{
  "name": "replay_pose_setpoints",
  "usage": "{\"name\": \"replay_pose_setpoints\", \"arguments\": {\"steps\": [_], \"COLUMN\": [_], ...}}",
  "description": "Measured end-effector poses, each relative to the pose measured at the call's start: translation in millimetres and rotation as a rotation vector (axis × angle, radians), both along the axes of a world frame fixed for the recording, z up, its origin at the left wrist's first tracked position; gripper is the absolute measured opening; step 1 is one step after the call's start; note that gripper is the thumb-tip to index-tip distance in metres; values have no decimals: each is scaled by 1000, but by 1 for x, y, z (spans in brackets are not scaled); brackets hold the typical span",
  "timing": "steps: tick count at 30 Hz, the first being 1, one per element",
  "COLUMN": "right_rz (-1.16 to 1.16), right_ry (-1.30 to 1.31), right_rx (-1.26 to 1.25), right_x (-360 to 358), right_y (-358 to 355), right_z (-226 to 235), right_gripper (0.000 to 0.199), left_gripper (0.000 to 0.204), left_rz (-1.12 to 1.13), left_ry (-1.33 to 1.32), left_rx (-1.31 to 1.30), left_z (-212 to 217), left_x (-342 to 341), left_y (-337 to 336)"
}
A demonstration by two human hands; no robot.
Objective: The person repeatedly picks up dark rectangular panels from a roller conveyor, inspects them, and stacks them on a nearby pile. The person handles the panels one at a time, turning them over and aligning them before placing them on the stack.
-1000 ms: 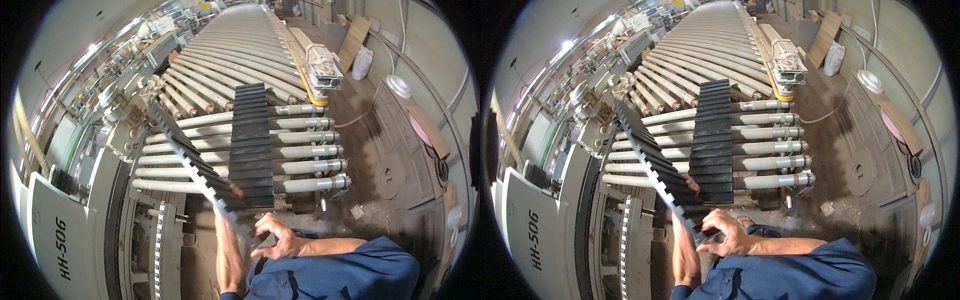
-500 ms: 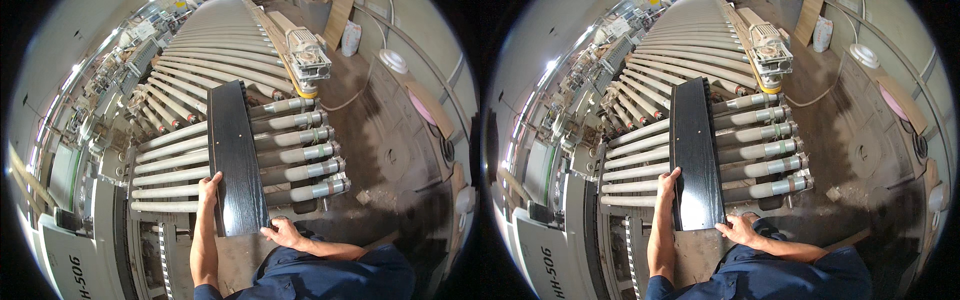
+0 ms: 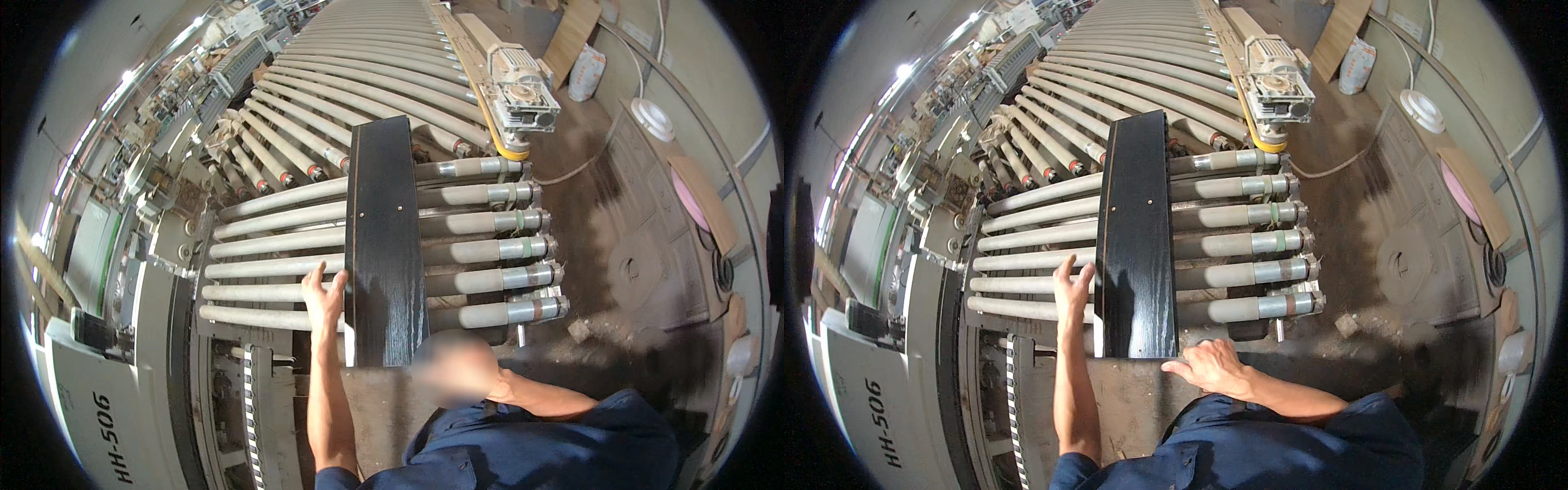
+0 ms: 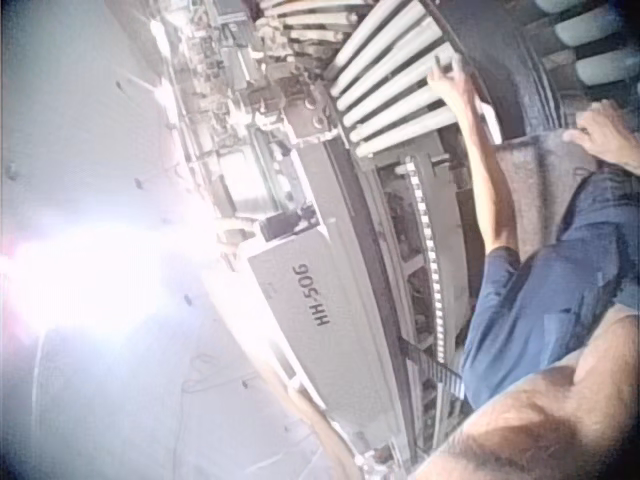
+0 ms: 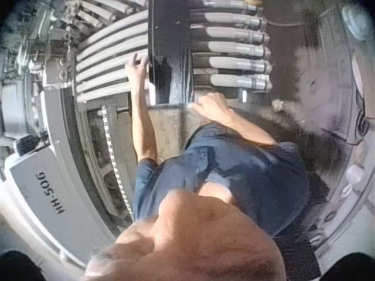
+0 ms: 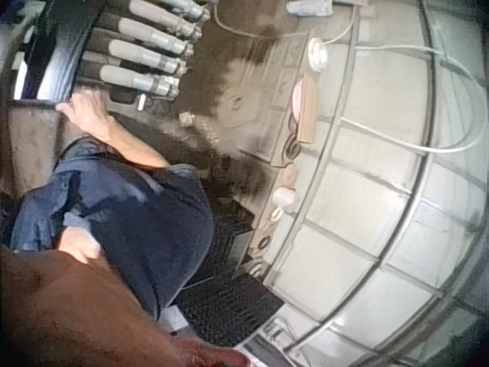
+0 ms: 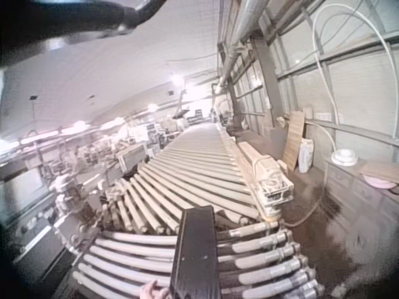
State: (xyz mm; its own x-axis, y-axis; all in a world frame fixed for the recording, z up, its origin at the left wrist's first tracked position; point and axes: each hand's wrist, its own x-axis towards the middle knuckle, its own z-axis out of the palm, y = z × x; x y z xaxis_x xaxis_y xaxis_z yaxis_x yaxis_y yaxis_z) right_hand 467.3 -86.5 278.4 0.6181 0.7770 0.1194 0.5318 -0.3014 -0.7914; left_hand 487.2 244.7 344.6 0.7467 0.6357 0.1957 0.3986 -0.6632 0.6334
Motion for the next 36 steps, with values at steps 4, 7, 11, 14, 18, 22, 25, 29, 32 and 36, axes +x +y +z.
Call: {"name": "replay_pose_setpoints", "arguments": {"steps": [4, 7, 11, 14, 18, 22, 25, 29, 32, 36], "right_rz": [10, -66, -130, -168, -173, -102, -103, -128, -170, -59], "right_ry": [69, 2, -53, -26, 28, -100, -111, -374, -581, -389], "right_rx": [84, 75, 122, 203, 332, 119, 103, 28, 2, -351], "right_x": [19, 50, 114, 164, 209, 233, 272, 342, 380, 381], "right_y": [-22, -36, -16, 16, 70, 117, 132, 147, 161, 204], "right_z": [14, 9, 34, 45, 50, 87, 97, 81, 69, 73], "right_gripper": [57, 40, 26, 25, 24, 25, 28, 44, 57, 79], "left_gripper": [90, 94, 67, 81, 65, 59, 60, 64, 61, 53], "left_rz": [372, 541, 491, 355, 385, 418, 494, 671, 808, 919], "left_ry": [-498, -437, -796, -910, -984, -1016, -937, -895, -888, -991], "left_rx": [-502, -982, -1622, -1603, -1656, -1607, -1600, -1595, -1558, -1467], "left_z": [-37, -43, -97, -85, -77, -88, -95, -60, -58, -49], "left_x": [-100, -149, -146, -120, -99, -112, -147, -207, -259, -305], "left_y": [-70, -135, -154, -164, -165, -166, -178, -195, -193, -188]}}
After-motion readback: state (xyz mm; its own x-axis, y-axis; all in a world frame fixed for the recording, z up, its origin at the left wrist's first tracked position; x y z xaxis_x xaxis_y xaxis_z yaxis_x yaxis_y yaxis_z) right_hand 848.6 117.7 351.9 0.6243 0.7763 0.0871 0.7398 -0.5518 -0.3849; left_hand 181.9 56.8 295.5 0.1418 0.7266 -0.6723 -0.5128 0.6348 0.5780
